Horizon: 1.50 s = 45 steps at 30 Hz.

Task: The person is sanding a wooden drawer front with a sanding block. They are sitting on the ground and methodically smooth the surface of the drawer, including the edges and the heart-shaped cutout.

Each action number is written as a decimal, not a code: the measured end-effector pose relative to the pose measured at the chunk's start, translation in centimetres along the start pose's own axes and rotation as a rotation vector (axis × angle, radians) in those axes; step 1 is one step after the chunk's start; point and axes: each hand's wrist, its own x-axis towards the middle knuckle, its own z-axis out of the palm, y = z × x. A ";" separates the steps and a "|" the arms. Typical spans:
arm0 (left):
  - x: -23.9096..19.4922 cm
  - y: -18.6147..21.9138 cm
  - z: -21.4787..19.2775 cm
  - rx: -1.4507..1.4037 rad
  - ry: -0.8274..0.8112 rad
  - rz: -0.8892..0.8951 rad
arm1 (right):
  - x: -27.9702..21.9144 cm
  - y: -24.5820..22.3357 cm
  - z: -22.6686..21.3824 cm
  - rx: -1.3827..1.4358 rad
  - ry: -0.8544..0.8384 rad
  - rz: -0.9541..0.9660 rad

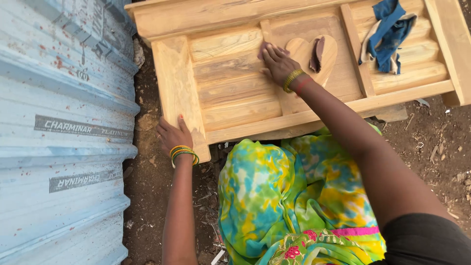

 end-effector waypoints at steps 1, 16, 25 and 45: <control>-0.1 0.2 0.0 0.015 0.015 0.017 | 1.5 0.8 0.2 -0.004 0.005 0.013; -0.2 0.3 -0.3 0.036 0.073 0.014 | 1.0 1.3 -0.7 0.051 0.018 0.005; 0.1 0.0 0.2 0.036 0.014 -0.020 | -12.6 -1.4 0.3 0.006 -0.023 -0.131; -0.4 -0.1 1.4 0.030 0.159 0.054 | -11.3 2.9 -5.6 0.562 0.329 0.359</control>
